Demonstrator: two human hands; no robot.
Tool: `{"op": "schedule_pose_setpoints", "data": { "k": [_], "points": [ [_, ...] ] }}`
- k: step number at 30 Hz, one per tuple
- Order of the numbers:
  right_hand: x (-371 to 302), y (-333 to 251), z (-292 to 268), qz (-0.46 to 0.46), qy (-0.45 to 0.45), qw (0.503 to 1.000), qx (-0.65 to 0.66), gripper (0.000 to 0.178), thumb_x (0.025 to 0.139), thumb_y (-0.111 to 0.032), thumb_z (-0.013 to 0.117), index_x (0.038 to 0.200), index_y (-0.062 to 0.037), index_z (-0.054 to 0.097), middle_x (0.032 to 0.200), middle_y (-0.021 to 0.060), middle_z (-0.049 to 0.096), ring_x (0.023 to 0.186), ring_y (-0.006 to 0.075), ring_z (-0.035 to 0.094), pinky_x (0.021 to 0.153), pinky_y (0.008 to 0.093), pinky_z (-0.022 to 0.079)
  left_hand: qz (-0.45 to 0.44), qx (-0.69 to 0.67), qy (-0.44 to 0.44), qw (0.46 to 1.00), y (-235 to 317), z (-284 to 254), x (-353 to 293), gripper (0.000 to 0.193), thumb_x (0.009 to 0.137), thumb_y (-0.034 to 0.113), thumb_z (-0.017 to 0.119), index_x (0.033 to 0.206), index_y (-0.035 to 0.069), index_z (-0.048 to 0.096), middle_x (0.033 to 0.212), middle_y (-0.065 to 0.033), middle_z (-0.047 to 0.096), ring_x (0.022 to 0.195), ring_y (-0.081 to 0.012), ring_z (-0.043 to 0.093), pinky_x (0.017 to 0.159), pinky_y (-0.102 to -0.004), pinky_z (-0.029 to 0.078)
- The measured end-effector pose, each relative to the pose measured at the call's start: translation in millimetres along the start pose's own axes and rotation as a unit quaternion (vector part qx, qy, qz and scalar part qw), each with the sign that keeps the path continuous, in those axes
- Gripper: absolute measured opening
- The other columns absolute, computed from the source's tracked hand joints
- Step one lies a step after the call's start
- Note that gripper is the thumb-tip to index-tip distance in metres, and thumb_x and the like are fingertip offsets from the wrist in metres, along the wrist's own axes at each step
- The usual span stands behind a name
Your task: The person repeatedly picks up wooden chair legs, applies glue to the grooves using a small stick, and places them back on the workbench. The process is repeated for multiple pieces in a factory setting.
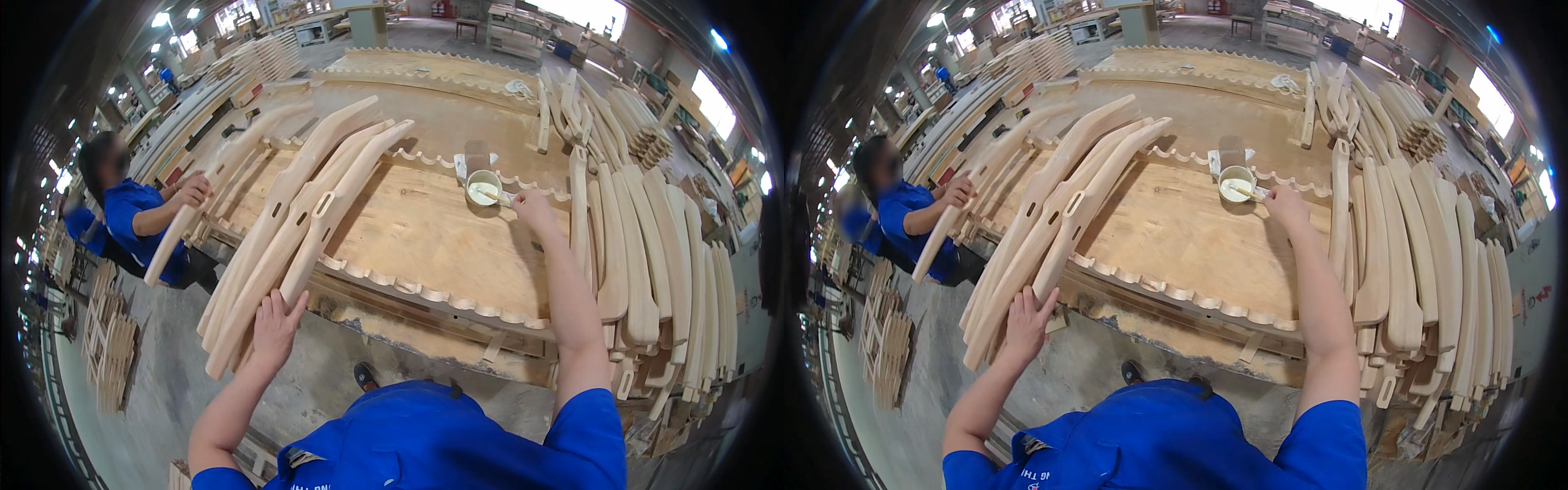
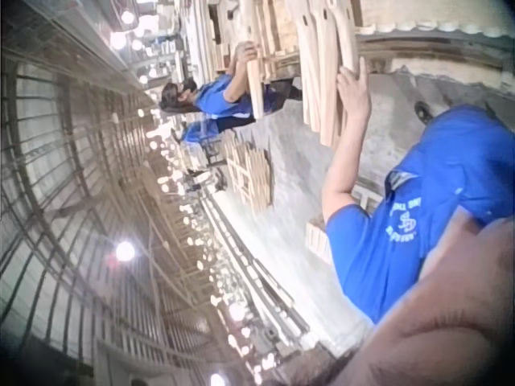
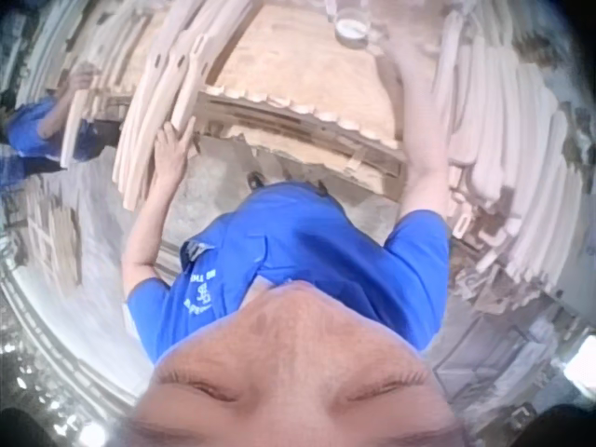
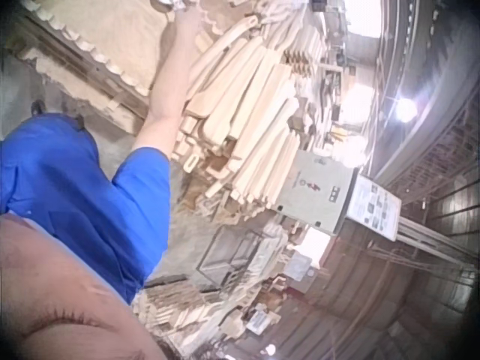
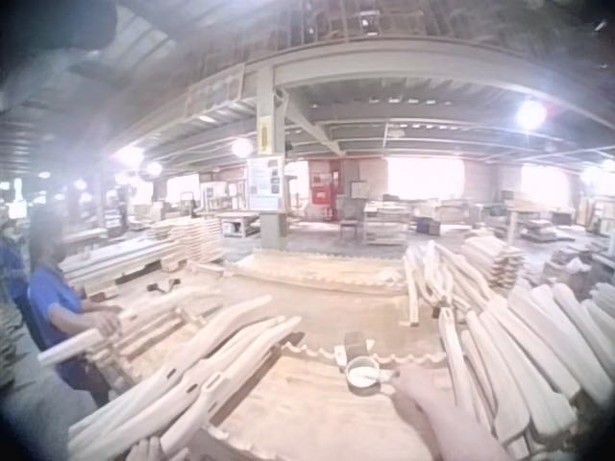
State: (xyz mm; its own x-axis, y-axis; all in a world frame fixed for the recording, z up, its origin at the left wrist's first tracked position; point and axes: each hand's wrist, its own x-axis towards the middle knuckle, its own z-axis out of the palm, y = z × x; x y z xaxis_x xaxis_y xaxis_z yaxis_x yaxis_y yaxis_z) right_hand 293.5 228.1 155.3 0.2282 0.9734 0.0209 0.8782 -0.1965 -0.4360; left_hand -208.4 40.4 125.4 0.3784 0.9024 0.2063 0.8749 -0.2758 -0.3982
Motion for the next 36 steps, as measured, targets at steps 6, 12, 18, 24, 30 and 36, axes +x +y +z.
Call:
{"op": "schedule_pose_setpoints", "data": {
  "k": [6,12,18,24,30,36],
  "points": [
    [4,47,0,0.019,-0.017,0.996,0.08,0.022,0.081,-0.024,0.057,0.091,-0.0077,0.068,0.088,0.0143,0.069,0.086,0.0283,0.066,0.074,0.041,0.051,-0.157,-0.194,-0.092,0.964,-30,-64,67,0.074,0.069,0.013,0.069,0.137,0.013,0.04,0.11,-0.0162,0.053,0.099,-0.0297,0.051,0.08,-0.0432,0.045],
    [-19,-19,-47,-0.087,0.064,0.969,-0.223,0.019,0.084,-0.02,0.054,0.089,-0.0092,0.069,0.09,0.0142,0.069,0.088,0.0287,0.067,0.072,0.0408,0.052,-0.033,0.005,-0.125,0.992,24,-54,42,0.068,0.077,0.021,0.062,0.139,0.011,0.036,0.133,-0.0138,0.042,0.125,-0.0307,0.038,0.101,-0.0518,0.031],
    [-10,-50,-38,-0.15,0.037,0.937,-0.313,0.019,0.085,-0.015,0.053,0.091,-0.0104,0.07,0.091,0.0127,0.07,0.086,0.0298,0.068,0.07,0.0396,0.053,0.018,0.083,0.017,0.996,4,13,27,0.068,0.079,0.02,0.059,0.142,0.025,0.034,0.147,-0.0205,0.024,0.136,-0.036,0.025,0.109,-0.0528,0.021],
    [-8,-5,-6,-0.022,0.083,0.986,-0.14,0.022,0.086,-0.021,0.055,0.095,-0.0084,0.07,0.091,0.0145,0.069,0.088,0.0304,0.067,0.071,0.0401,0.053,-0.028,-0.268,-0.055,0.962,-7,-41,54,0.09,0.064,0.009,0.068,0.145,0.018,0.029,0.133,-0.0242,0.04,0.115,-0.0348,0.046,0.098,-0.0433,0.038],
    [-27,41,18,-0.037,0.099,0.989,0.106,0.024,0.083,-0.022,0.056,0.096,-0.0047,0.067,0.09,0.0164,0.068,0.082,0.0275,0.065,0.07,0.0383,0.05,-0.249,-0.707,-0.23,0.621,-2,-64,77,0.078,0.07,0.01,0.069,0.137,0.002,0.028,0.095,-0.014,0.059,0.079,-0.0216,0.06,0.071,-0.0315,0.049],
    [-38,41,35,-0.07,0.11,0.966,0.222,0.023,0.083,-0.021,0.06,0.089,0.0003,0.063,0.075,0.0123,0.064,0.072,0.0187,0.061,0.066,0.0325,0.047,-0.25,-0.601,-0.178,0.738,55,-42,33,0.057,0.075,0.014,0.066,0.123,0.001,0.04,0.093,-0.0173,0.064,0.08,-0.0261,0.066,0.075,-0.0406,0.051]
  ]
}}
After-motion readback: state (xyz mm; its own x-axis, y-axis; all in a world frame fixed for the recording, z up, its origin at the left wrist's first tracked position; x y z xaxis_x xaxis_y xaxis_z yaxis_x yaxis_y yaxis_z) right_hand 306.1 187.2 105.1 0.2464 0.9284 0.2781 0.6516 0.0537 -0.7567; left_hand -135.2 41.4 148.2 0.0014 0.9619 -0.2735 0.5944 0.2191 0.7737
